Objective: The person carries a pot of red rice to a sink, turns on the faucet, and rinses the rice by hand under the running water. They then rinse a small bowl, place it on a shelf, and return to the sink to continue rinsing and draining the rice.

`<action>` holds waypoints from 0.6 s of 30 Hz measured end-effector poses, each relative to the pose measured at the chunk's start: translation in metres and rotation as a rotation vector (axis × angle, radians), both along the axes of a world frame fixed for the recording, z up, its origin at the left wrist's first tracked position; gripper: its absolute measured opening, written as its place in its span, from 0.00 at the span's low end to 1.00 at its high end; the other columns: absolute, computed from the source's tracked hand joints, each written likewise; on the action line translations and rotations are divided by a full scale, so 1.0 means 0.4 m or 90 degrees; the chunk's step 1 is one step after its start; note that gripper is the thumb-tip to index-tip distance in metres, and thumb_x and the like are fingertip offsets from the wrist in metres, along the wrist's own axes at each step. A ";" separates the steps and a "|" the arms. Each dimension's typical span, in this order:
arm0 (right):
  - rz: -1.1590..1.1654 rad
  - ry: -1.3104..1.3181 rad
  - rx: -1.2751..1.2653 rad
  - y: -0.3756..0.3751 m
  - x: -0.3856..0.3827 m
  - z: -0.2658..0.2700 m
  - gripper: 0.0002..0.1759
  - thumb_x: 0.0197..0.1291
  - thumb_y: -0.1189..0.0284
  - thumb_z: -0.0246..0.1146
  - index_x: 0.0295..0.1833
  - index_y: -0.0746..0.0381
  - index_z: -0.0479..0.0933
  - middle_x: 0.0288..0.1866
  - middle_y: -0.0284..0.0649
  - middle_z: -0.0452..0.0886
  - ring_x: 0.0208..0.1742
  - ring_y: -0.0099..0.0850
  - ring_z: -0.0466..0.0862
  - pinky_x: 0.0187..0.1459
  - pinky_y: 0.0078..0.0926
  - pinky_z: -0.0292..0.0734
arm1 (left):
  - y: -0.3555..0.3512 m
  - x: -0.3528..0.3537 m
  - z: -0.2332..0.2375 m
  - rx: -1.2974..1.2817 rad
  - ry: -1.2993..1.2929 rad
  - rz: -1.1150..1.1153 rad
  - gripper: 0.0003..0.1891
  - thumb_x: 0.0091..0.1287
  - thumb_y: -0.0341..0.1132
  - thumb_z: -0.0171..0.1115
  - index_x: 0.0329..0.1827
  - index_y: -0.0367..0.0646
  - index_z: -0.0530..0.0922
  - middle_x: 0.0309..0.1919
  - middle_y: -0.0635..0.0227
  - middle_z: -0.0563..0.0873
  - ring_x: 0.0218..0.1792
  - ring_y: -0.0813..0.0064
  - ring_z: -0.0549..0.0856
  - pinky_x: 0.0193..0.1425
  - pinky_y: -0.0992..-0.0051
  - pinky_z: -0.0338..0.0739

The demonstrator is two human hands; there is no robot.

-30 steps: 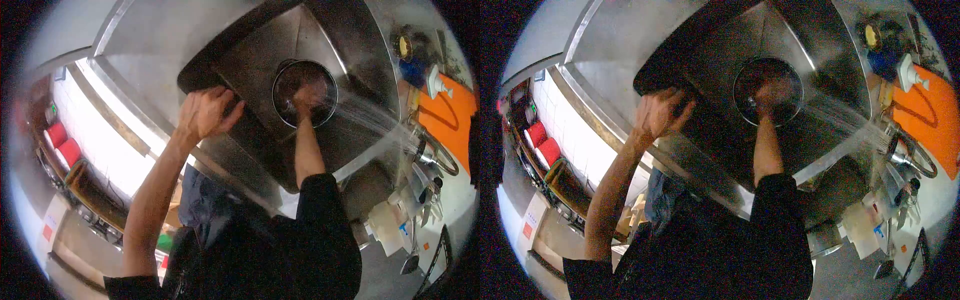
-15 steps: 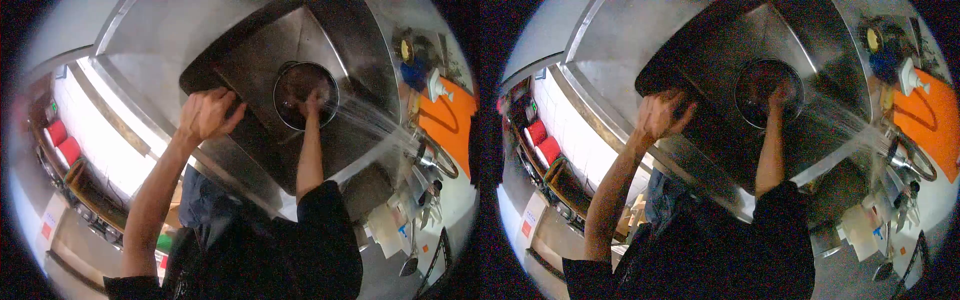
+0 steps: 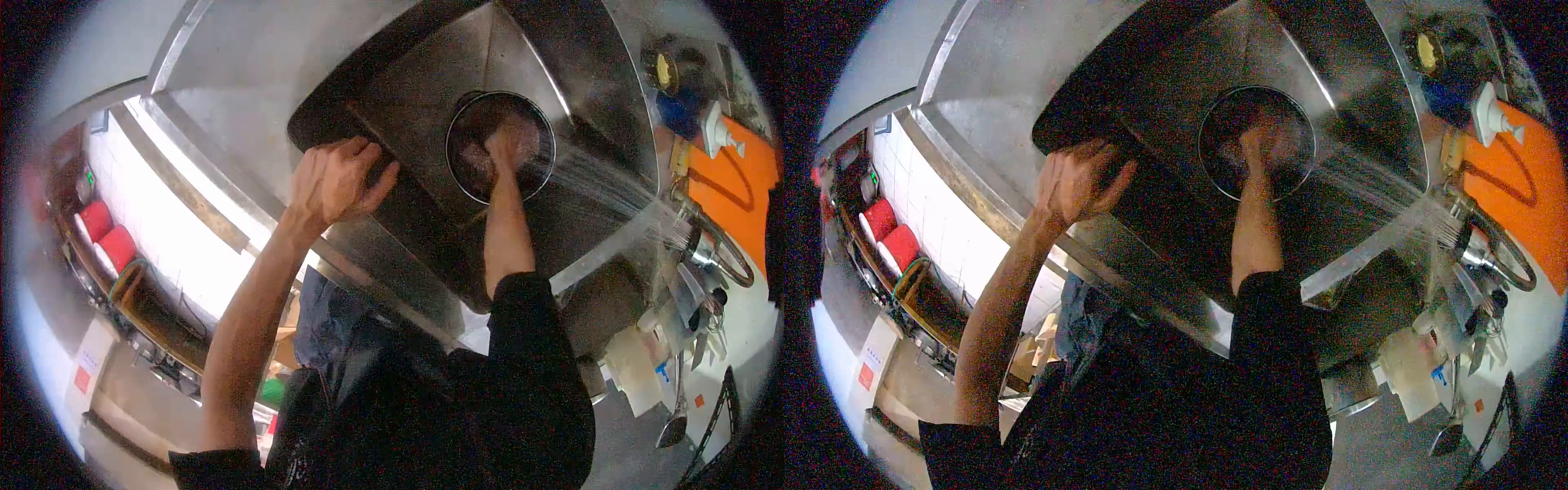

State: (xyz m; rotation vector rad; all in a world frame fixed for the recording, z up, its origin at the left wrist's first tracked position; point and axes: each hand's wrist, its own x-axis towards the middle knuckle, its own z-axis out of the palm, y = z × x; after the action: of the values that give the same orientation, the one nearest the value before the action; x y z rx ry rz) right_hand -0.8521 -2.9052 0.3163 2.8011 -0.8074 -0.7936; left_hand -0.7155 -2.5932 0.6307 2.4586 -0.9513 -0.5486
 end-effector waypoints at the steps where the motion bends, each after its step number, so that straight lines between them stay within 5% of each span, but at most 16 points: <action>1: 0.001 0.002 -0.002 -0.010 0.013 0.014 0.43 0.52 0.68 0.64 0.74 0.65 0.56 0.73 0.56 0.61 0.75 0.54 0.58 0.73 0.51 0.54 | 0.001 -0.003 -0.001 0.007 -0.004 -0.006 0.16 0.63 0.47 0.62 0.28 0.42 0.81 0.27 0.60 0.83 0.29 0.56 0.85 0.33 0.61 0.81; 6: -0.027 -0.149 0.065 0.096 0.033 0.021 0.41 0.51 0.67 0.65 0.72 0.64 0.60 0.72 0.56 0.63 0.75 0.54 0.57 0.73 0.53 0.51 | 0.010 -0.012 -0.004 0.004 -0.009 -0.008 0.16 0.63 0.47 0.62 0.28 0.42 0.80 0.26 0.60 0.83 0.28 0.56 0.84 0.32 0.61 0.81; 12: -0.030 -0.078 0.180 -0.004 0.052 -0.009 0.40 0.49 0.65 0.66 0.69 0.62 0.65 0.71 0.55 0.65 0.75 0.54 0.57 0.74 0.55 0.48 | 0.008 -0.007 0.003 0.023 0.017 -0.017 0.16 0.62 0.47 0.62 0.27 0.42 0.80 0.26 0.60 0.82 0.28 0.56 0.85 0.32 0.60 0.81; 18: 0.014 -0.133 0.120 0.075 -0.024 0.020 0.38 0.47 0.63 0.68 0.67 0.61 0.69 0.69 0.54 0.68 0.76 0.54 0.56 0.74 0.57 0.45 | 0.007 -0.006 -0.005 0.004 -0.027 -0.010 0.17 0.63 0.47 0.61 0.27 0.42 0.80 0.27 0.59 0.83 0.28 0.56 0.85 0.32 0.61 0.81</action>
State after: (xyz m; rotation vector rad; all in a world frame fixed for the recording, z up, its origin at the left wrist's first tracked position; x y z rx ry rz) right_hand -0.8617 -2.8752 0.3243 3.0943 -0.7665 -0.6093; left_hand -0.7178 -2.5904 0.6287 2.4797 -0.9868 -0.5077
